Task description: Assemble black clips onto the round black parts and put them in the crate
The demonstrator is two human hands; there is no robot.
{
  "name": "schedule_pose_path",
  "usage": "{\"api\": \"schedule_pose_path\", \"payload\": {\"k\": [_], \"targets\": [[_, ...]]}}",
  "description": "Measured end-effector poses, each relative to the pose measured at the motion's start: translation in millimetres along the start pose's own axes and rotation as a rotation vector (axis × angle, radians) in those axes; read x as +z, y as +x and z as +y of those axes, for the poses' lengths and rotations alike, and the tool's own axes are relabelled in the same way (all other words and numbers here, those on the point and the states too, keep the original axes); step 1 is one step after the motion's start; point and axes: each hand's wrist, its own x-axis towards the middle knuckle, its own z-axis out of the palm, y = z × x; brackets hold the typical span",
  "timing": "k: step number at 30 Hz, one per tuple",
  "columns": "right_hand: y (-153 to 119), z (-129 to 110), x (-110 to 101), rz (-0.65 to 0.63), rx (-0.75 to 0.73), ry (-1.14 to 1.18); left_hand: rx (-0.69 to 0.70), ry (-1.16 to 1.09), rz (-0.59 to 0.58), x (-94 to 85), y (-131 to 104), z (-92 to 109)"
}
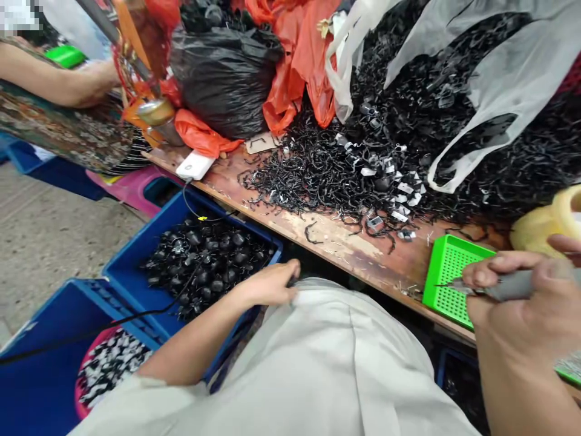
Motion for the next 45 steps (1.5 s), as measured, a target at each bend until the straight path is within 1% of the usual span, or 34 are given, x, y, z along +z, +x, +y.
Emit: {"api": "schedule_pose_path", "payload": {"k": [1, 2, 3, 5, 7, 10, 12, 15, 17, 19, 20, 21, 23, 24, 25, 26, 27, 29, 31, 32, 34, 35, 36, 37, 38, 40, 41, 42, 43, 44, 45], "targets": [[-3, 5, 0, -0.117, -0.083, -0.065, -0.091, 0.021, 0.024, -2.5, -6, -20], [-7, 10, 1, -0.261, -0.168, -0.14, -0.153, 0.03, 0.039, -3.5, -13, -36], [-9, 15, 1, -0.389, -0.225, -0.202, -0.208, 0.033, 0.051, -3.2, -19, -49], [-12, 24, 1, -0.49, -0.238, -0.234, -0.263, 0.027, 0.066, -0.3, -35, -65], [-14, 31, 0, -0.54, -0.236, -0.253, -0.281, 0.003, 0.098, 3.6, -51, -71], [-12, 37, 1, -0.583, -0.254, -0.272, -0.265, -0.046, 0.155, 7.4, -70, -72], [-9, 41, 4, -0.59, -0.261, -0.278, -0.236, -0.056, 0.16, 7.4, -74, -74], [3, 48, 10, -0.559, -0.308, -0.297, -0.187, -0.048, 0.148, 3.8, -67, -74], [13, 53, 14, -0.529, -0.362, -0.338, -0.124, -0.026, 0.121, -0.3, -54, -66], [24, 57, 16, -0.502, -0.412, -0.397, 0.036, 0.003, 0.089, -5.1, -35, -49], [28, 58, 16, -0.494, -0.425, -0.429, 0.154, 0.015, 0.084, -7.6, -23, -37], [32, 59, 16, -0.488, -0.434, -0.463, 0.266, 0.018, 0.125, -10.0, -10, -23], [39, 59, 13, -0.48, -0.448, -0.527, 0.411, 0.026, 0.282, -14.7, 19, 7], [41, 59, 11, -0.477, -0.46, -0.556, 0.454, 0.045, 0.363, -16.9, 35, 21], [44, 58, 8, -0.476, -0.474, -0.582, 0.487, 0.089, 0.41, -19.1, 49, 33], [45, 57, 5, -0.479, -0.485, -0.599, 0.511, 0.146, 0.427, -21.0, 63, 43], [46, 55, 0, -0.482, -0.489, -0.608, 0.528, 0.201, 0.413, -22.9, 75, 51], [46, 50, -9, -0.481, -0.483, -0.611, 0.548, 0.272, 0.36, -25.8, 92, 58], [42, 45, -19, -0.445, -0.487, -0.587, 0.564, 0.279, 0.335, -27.3, 99, 58], [38, 43, -23, -0.415, -0.5, -0.568, 0.571, 0.256, 0.346, -27.3, 99, 57], [24, 40, -27, -0.363, -0.521, -0.532, 0.576, 0.135, 0.374, -24.4, 95, 57], [15, 40, -28, -0.362, -0.509, -0.524, 0.572, 0.016, 0.37, -21.0, 92, 59], [4, 40, -26, -0.396, -0.466, -0.53, 0.564, -0.152, 0.345, -16.2, 87, 63], [-8, 42, -24, -0.469, -0.387, -0.541, 0.551, -0.36, 0.291, -9.8, 83, 68], [-21, 44, -20, -0.582, -0.273, -0.554, 0.533, -0.591, 0.211, -2.3, 79, 74], [-43, 50, -12, -0.829, 0.002, -0.517, 0.482, -1.037, 0.032, 13.9, 71, 87], [-51, 53, -8, -0.901, 0.129, -0.458, 0.452, -1.21, -0.032, 21.0, 68, 92], [-57, 56, -4, -0.938, 0.23, -0.396, 0.424, -1.337, -0.078, 26.5, 66, 96], [-59, 59, -1, -0.948, 0.3, -0.336, 0.401, -1.408, -0.11, 29.6, 65, 99], [-59, 60, 0, -0.937, 0.333, -0.291, 0.388, -1.422, -0.134, 30.2, 66, 102], [-57, 61, 1, -0.913, 0.33, -0.266, 0.386, -1.374, -0.143, 28.2, 68, 104]]}}
